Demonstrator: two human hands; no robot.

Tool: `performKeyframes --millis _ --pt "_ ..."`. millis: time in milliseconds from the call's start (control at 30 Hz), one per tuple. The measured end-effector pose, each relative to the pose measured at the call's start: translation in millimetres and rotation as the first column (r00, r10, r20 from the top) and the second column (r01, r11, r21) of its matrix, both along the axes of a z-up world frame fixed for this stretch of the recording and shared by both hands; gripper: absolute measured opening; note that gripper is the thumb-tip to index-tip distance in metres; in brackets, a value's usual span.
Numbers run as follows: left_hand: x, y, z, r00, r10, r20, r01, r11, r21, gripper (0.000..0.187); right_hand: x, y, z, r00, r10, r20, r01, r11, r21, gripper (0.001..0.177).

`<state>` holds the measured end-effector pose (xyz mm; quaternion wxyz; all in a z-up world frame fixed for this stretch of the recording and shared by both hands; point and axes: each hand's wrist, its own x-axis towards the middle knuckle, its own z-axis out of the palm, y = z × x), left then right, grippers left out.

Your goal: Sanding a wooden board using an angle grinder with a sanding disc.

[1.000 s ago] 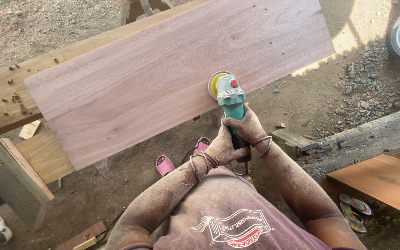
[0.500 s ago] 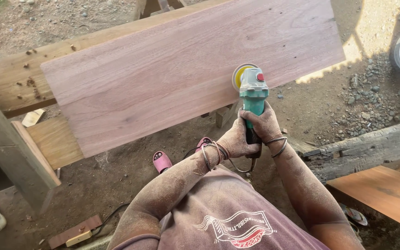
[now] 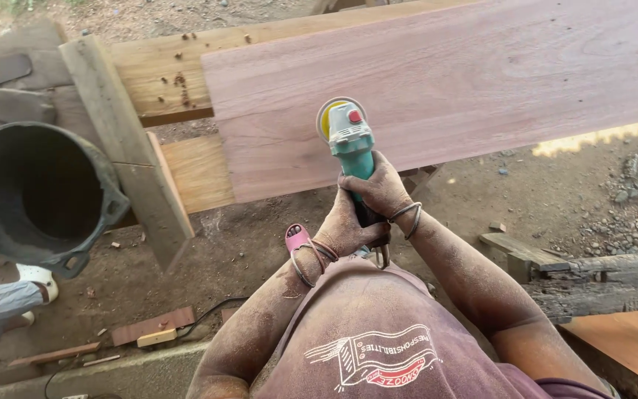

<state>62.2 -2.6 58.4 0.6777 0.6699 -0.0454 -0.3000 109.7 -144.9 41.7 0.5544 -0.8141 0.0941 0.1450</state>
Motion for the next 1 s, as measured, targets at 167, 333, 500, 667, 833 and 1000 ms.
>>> performKeyframes --millis 167,333,500,667,833,1000 --pt "-12 61 -13 0.993 0.091 0.082 -0.094 0.995 0.033 0.105 3 68 4 0.993 0.116 -0.007 -0.116 0.99 -0.085 0.064" --pt "-21 99 -28 0.97 0.192 0.151 -0.192 0.981 -0.014 0.103 4 112 4 0.984 0.179 -0.005 -0.179 0.981 -0.073 0.069" --pt "-23 126 -26 0.978 0.199 0.068 -0.196 0.979 -0.052 0.101 4 139 0 0.977 0.212 -0.024 -0.214 0.972 -0.1 0.07" --pt "-29 145 -38 0.976 0.195 0.102 -0.193 0.981 -0.023 0.1 -1 158 -6 0.972 0.225 -0.064 -0.233 0.961 -0.15 0.072" --pt "-34 156 -46 0.969 0.205 0.138 -0.206 0.979 -0.006 0.1 -3 170 -12 0.97 0.237 -0.051 -0.242 0.961 -0.132 0.074" --pt "-36 161 -53 0.968 0.206 0.144 -0.211 0.977 0.018 0.103 -5 176 -13 0.967 0.251 -0.05 -0.255 0.954 -0.155 0.074"
